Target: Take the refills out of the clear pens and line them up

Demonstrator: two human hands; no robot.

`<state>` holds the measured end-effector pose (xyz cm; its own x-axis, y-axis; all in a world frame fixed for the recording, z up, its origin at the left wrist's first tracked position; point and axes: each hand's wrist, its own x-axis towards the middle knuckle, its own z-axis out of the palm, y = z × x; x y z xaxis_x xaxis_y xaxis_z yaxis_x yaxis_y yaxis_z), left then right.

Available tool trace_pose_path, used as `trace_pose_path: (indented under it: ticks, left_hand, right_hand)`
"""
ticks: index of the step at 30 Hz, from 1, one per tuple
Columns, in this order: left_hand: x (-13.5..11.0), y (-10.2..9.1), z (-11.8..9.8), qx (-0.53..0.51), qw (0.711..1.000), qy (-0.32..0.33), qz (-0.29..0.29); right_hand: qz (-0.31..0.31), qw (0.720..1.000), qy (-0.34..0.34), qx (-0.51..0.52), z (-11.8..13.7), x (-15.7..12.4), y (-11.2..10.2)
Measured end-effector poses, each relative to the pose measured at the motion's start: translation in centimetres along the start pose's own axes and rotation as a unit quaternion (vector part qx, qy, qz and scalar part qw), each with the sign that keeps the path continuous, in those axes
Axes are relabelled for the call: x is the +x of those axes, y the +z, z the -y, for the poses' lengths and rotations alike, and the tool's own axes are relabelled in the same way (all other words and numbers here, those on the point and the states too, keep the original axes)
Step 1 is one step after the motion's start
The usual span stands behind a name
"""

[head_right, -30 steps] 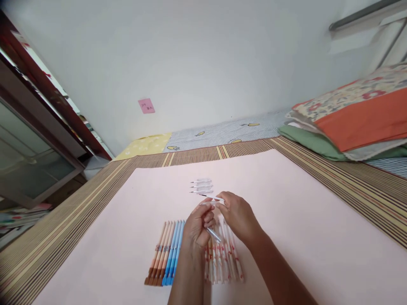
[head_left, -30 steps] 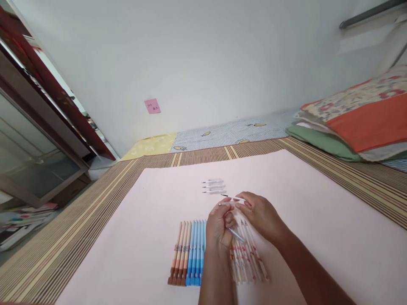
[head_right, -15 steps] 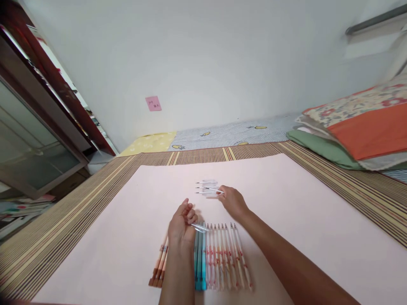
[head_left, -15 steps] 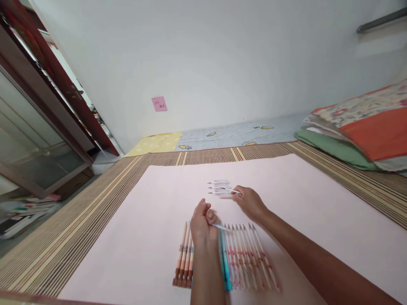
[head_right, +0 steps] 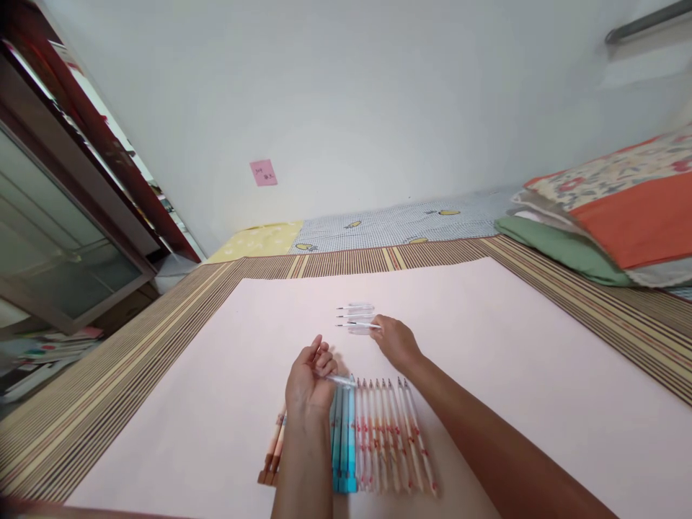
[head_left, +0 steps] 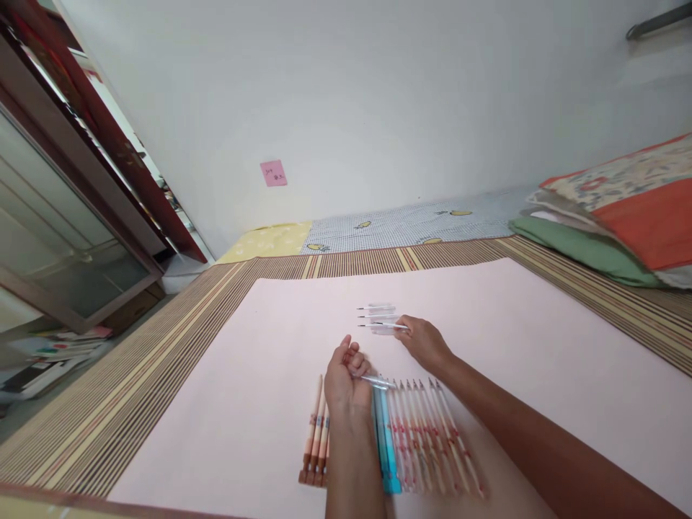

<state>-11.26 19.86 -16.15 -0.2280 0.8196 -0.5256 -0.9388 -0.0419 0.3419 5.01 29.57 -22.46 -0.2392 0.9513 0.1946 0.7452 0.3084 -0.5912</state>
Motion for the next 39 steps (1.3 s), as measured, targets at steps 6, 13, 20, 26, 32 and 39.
trace_pose_path:
  ticks: [6,13,20,26,32,39]
  left_hand:
    - [-0.2,0.2,0.0,-0.003,1.000,-0.003,0.001]
    - [-0.5,0.4,0.1,-0.010,1.000,-0.001,0.003]
    - [-0.6,0.4,-0.2,-0.015,1.000,0.003,-0.003]
    - [-0.7,0.5,-0.4,-0.023,1.000,0.002,-0.005]
    - [-0.6,0.1,-0.4,-0.026,1.000,0.006,0.001]
    - [-0.5,0.0,-0.5,-0.029,0.999,0.009,0.009]
  right_hand:
    - [-0.006,1.000,-0.006,-0.002,-0.1,0.2,0.0]
    - [-0.009,1.000,-0.002,-0.002,-0.2,0.2,0.1]
    - [-0.012,1.000,-0.017,-0.012,0.7,-0.8,-0.8]
    - [0.042,0.993,-0.093,-0.058,3.1,-1.9,-1.2]
    - [0.067,0.980,-0.127,-0.138,3.3,-1.9,-0.5]
    - [0.018,0.971,-0.162,-0.176,1.8,-1.7,-0.7]
